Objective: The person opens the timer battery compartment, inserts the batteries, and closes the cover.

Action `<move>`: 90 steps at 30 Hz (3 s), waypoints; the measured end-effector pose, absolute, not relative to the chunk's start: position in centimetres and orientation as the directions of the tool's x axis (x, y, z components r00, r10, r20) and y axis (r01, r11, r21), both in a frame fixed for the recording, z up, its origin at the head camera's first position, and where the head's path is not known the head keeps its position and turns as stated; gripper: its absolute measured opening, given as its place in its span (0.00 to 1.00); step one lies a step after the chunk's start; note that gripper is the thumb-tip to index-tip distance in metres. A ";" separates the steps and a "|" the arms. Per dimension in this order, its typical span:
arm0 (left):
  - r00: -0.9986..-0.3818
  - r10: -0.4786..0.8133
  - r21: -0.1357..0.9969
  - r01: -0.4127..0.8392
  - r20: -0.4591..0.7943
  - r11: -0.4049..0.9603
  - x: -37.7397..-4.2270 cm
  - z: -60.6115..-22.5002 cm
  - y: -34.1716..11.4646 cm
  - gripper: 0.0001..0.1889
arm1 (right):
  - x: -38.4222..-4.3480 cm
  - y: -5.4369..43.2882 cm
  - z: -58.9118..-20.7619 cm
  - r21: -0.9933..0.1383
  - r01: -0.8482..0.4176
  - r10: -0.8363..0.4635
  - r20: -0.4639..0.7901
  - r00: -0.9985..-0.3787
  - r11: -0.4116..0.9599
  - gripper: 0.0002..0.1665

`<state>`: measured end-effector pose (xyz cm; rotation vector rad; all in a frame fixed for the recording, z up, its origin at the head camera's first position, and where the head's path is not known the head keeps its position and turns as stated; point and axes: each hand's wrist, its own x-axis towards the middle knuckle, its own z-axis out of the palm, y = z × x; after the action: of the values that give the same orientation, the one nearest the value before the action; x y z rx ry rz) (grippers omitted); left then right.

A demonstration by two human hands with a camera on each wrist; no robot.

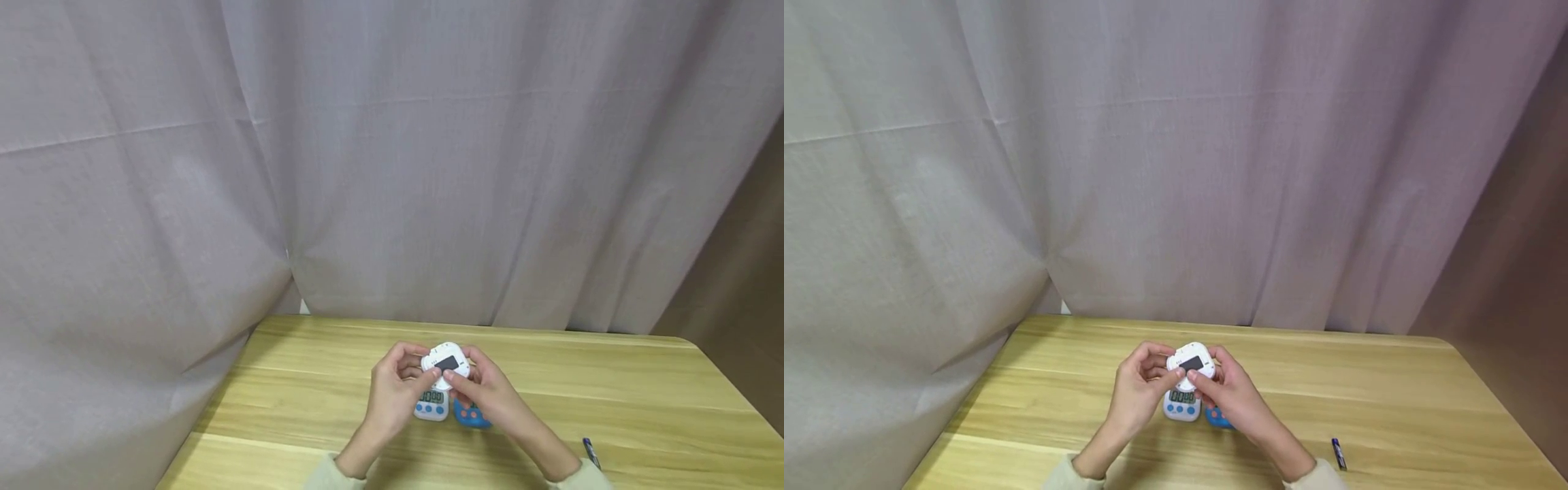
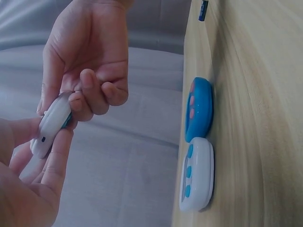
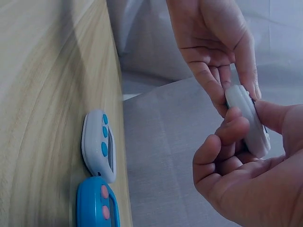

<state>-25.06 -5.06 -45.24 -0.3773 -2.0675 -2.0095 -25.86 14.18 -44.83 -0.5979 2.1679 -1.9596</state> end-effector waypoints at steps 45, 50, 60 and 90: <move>-0.937 -0.063 0.939 0.344 0.344 0.020 -25.9 -45.5 -4.2 0.17 | -25.3 17.7 -45.0 -0.984 -0.070 -0.214 0.034 -0.976 0.161 0.31; -0.935 -0.073 0.937 0.347 0.348 0.028 -26.1 -45.2 -4.6 0.17 | -25.5 19.0 -45.4 -0.969 -0.124 -0.245 0.069 -0.967 0.214 0.18; -0.932 -0.064 0.934 0.357 0.356 -0.003 -26.3 -45.5 -4.8 0.17 | -25.2 21.6 -46.5 -0.960 -0.146 -0.331 0.061 -0.942 0.237 0.14; -0.933 -0.048 0.934 0.356 0.356 0.023 -26.3 -45.6 -5.1 0.16 | -23.4 23.5 -50.2 -0.844 -0.173 -0.411 -0.061 -0.909 0.508 0.10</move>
<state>-26.28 -5.08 -45.63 -0.3163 -2.0156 -1.9875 -23.39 23.49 -50.23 -0.4952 2.4986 -1.3557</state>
